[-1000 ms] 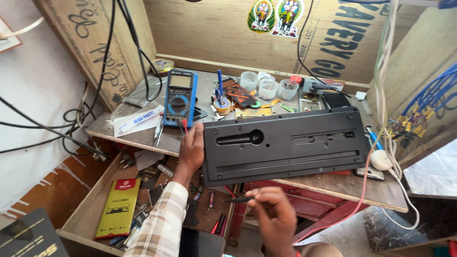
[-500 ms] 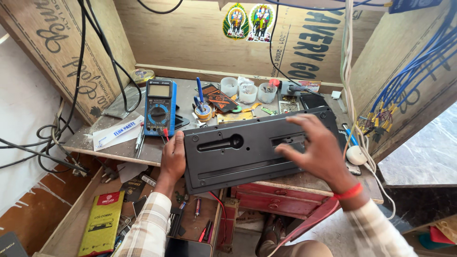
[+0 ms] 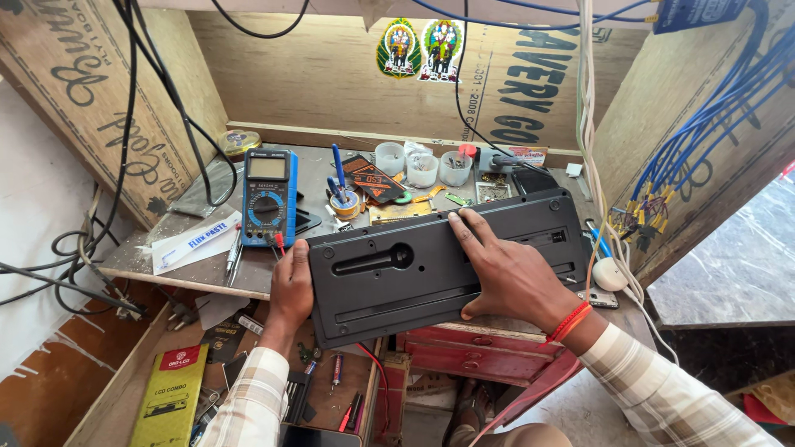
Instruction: The person holds a black plastic keyboard backplate and uses a small black tool to probe and pry along its edges and slots. They rotate the backplate to access different sides and continue prying. The person then flips the backplate over to reveal the internal keyboard assembly and continues probing the backplate.
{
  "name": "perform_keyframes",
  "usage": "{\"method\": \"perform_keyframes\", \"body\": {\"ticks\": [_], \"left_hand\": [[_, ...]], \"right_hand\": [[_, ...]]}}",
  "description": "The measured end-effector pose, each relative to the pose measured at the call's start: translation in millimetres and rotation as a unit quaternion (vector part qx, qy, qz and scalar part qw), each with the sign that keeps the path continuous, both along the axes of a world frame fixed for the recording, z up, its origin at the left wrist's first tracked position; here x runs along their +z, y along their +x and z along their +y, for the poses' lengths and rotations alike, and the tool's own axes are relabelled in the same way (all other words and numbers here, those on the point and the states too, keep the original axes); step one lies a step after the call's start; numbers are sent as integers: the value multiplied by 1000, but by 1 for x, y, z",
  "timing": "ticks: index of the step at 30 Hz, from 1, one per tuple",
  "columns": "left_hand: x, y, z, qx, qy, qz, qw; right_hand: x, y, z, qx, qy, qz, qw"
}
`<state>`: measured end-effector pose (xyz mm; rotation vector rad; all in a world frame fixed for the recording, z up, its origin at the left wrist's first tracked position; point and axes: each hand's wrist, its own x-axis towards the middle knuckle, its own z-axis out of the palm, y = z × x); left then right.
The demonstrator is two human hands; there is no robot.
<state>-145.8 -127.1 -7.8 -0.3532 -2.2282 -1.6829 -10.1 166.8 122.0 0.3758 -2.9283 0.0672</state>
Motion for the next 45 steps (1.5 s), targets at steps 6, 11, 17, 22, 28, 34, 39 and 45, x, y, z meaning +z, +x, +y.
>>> {"method": "perform_keyframes", "body": {"ticks": [6,11,17,22,28,34,39,45], "left_hand": [[8,3,6,-44,42,-20,998],[13,3,5,-62,53,-43,996],[21,5,5,-73,44,-77,993],[32,12,5,-106,74,-58,990],[35,12,4,-66,60,-57,994],[33,10,4,-49,48,-34,997],[32,10,2,-29,25,-29,999],[33,11,2,-25,31,-26,999]], "right_hand": [[-9,-5,19,35,-27,21,999],[-9,-12,26,50,-41,19,998],[5,-24,28,38,-25,-44,998],[11,-32,31,50,-18,-83,995],[13,-37,29,108,-35,-48,992],[20,-39,15,6,41,-156,987],[17,-52,5,103,68,-115,986],[21,-60,-2,108,84,-138,981]]}}
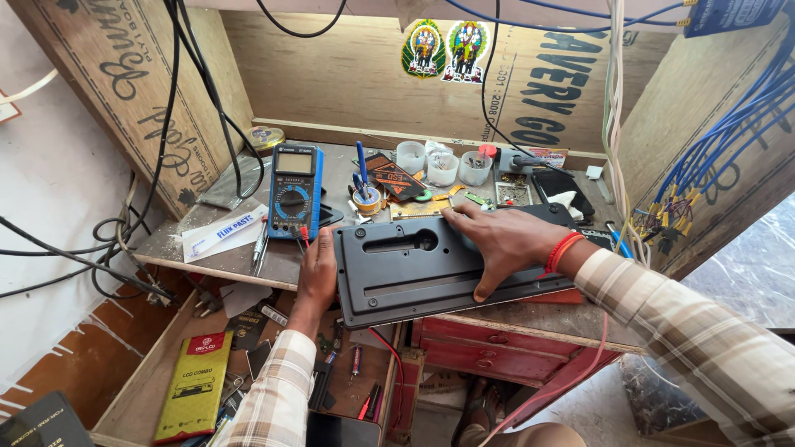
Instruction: The person holds a black plastic keyboard backplate and uses a small black tool to probe and pry along its edges and slots. They rotate the backplate to access different sides and continue prying. The person then flips the backplate over to reveal the internal keyboard assembly and continues probing the backplate.
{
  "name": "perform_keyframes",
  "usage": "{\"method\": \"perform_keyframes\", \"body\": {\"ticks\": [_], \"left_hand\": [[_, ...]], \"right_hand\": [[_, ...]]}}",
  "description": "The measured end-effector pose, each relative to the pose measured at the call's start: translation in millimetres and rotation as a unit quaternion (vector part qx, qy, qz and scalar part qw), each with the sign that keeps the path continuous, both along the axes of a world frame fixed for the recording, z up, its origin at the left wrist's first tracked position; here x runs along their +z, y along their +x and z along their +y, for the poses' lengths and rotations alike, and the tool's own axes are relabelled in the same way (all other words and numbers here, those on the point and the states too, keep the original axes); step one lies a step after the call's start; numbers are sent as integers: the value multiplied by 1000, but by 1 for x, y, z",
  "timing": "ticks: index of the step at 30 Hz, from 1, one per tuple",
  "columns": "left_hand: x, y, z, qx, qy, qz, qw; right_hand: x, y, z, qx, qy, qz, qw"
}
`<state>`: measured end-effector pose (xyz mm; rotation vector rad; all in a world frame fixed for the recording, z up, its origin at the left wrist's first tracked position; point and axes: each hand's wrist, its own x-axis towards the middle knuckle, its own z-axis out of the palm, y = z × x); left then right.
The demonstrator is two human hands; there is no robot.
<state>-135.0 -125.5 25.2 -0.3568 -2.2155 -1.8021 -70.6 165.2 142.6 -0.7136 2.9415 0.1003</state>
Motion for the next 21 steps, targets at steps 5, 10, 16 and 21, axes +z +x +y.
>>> {"method": "perform_keyframes", "body": {"ticks": [5,10,16,21], "left_hand": [[-1,0,0,13,-5,9,1000],[-3,-2,-1,10,2,11,1000],[-3,-3,2,21,-1,9,1000],[-2,-2,3,23,-4,9,1000]], "right_hand": [[3,3,-16,-5,-2,0,1000],[6,1,-17,3,-21,-3,1000],[2,-6,-11,38,-62,13,997],[8,-11,-3,43,-83,38,995]]}}
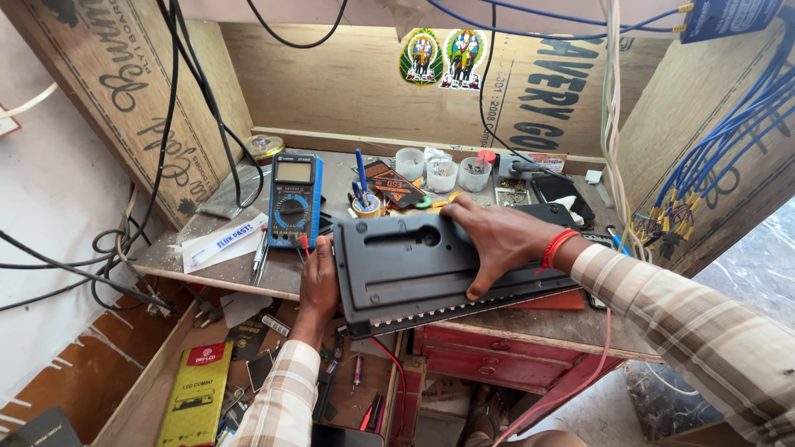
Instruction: The person holds a black plastic keyboard backplate and uses a small black tool to probe and pry along its edges and slots. They rotate the backplate to access different sides and continue prying. The person then flips the backplate over to reveal the internal keyboard assembly and continues probing the backplate.
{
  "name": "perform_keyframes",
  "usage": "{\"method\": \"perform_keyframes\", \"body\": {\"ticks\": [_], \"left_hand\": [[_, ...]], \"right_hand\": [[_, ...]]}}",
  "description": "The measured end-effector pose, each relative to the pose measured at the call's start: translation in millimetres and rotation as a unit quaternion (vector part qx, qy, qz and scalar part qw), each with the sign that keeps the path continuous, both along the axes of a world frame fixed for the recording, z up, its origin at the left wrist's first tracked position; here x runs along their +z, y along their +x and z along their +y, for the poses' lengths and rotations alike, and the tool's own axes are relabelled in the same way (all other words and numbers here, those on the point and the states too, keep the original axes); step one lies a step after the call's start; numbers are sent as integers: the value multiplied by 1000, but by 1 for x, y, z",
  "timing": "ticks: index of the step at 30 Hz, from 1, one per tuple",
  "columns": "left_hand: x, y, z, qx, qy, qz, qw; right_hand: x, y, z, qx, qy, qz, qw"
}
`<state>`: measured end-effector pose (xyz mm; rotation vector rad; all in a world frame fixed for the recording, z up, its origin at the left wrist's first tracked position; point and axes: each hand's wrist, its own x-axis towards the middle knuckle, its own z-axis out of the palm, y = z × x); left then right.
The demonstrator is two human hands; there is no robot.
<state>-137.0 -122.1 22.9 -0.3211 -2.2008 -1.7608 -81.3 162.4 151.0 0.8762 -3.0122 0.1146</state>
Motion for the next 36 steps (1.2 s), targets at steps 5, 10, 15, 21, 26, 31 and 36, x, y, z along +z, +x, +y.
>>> {"method": "perform_keyframes", "body": {"ticks": [5,10,15,21,26,31,36], "left_hand": [[2,3,1,-9,2,-3,1000],[4,5,0,3,-29,3,1000],[8,5,2,31,-110,-30,993],[14,6,6,64,-142,-11,988],[14,7,8,60,-141,-33,988],[14,6,9,78,-133,-6,988],[13,9,4,53,-115,43,991]], "right_hand": [[15,-1,5,-22,21,-16,999],[17,6,-1,-16,57,-14,998],[21,12,-4,-20,69,5,997],[22,21,-7,-13,97,10,995],[25,24,-4,-4,78,24,997],[25,25,-6,-15,84,5,996],[28,25,-14,-1,94,11,996]]}}
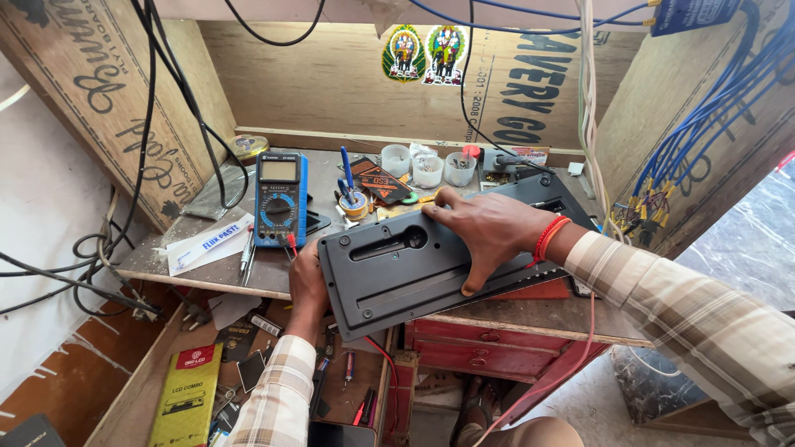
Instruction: The person holds a black plastic keyboard backplate and uses a small black tool to probe and pry along its edges and slots. They rotate the backplate to access different sides and continue prying. The person then flips the backplate over to reveal the internal keyboard assembly and continues probing the backplate.
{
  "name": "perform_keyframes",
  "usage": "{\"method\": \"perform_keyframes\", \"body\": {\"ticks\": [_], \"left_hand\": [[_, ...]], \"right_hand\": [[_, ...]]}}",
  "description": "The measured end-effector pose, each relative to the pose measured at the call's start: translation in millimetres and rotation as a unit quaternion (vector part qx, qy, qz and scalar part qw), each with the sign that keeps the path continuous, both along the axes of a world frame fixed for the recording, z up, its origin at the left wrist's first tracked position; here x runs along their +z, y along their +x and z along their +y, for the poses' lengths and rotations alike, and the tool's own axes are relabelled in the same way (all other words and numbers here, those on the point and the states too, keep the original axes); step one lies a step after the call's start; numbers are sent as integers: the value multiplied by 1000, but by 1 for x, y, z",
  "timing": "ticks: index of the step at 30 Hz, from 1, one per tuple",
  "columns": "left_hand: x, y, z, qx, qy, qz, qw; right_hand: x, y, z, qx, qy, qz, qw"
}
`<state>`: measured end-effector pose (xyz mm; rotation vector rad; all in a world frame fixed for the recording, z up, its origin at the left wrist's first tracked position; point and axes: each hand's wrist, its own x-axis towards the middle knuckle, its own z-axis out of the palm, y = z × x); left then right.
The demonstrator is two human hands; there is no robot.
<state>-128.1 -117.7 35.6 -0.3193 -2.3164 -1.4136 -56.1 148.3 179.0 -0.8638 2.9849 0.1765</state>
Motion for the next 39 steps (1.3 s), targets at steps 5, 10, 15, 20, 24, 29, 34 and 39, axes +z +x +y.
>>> {"method": "perform_keyframes", "body": {"ticks": [5,10,15,20,24,29,34,39], "left_hand": [[4,6,-3,-27,70,37,997],[9,11,-9,8,140,-45,989],[-3,20,-20,-2,222,36,974],[-16,38,-51,-52,421,-18,905],[-23,78,-74,-113,531,-204,815],[-18,122,-91,-282,538,-369,704],[-13,142,-84,-385,516,-409,647],[-17,156,-67,-474,484,-450,582]], "right_hand": [[6,6,-12,26,-1,5,1000],[16,16,-30,10,44,-13,999],[25,24,-50,19,52,-14,998],[27,34,-63,48,42,-15,998],[24,46,-71,85,36,-26,995],[19,65,-83,115,57,-67,989],[16,84,-84,165,65,-71,981],[17,103,-78,159,101,-97,977]]}}
